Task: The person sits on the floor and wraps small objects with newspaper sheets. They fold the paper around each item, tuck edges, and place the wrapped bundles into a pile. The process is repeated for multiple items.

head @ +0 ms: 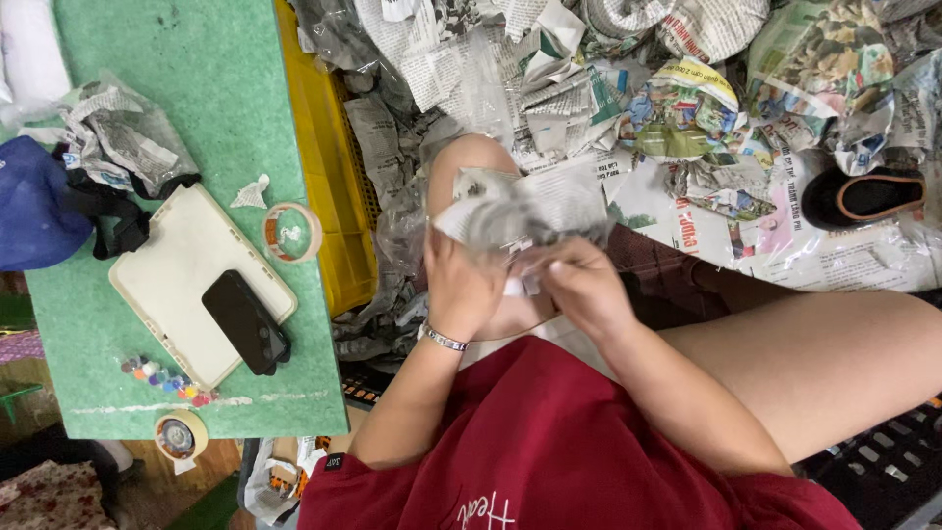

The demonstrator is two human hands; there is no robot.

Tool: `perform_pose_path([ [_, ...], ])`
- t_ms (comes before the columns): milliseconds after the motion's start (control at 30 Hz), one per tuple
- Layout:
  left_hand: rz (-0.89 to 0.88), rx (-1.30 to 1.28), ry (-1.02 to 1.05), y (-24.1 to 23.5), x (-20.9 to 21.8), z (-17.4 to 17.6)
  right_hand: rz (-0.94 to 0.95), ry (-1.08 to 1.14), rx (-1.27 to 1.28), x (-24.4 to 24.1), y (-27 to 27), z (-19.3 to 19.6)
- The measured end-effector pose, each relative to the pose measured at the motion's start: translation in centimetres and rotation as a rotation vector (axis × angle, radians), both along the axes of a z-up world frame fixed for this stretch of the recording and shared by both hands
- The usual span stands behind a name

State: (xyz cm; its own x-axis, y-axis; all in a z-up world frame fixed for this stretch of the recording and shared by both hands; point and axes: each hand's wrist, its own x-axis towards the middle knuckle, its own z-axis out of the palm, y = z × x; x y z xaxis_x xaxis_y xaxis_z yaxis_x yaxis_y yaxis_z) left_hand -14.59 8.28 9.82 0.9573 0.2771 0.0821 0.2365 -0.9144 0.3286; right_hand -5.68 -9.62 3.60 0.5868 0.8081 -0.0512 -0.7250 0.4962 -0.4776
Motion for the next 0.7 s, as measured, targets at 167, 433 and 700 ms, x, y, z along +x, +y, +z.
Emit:
perform_pose_path([
  [167,0.069,0.130,-0.076,1.3,1.1,0.2,-0.193,0.065,-0.094,2.0,-3.7,-3.8],
  [433,0.251,-0.112,0.064,1.9,1.6,0.2,-0.055,-0.116,-0.303,0.2,-3.9,-7.7],
  [700,0.367,-0.615,-0.147,0.8,-2.2,3.1,-0.050,-0.235,-0.095,-0.1,-2.8,-6.6],
])
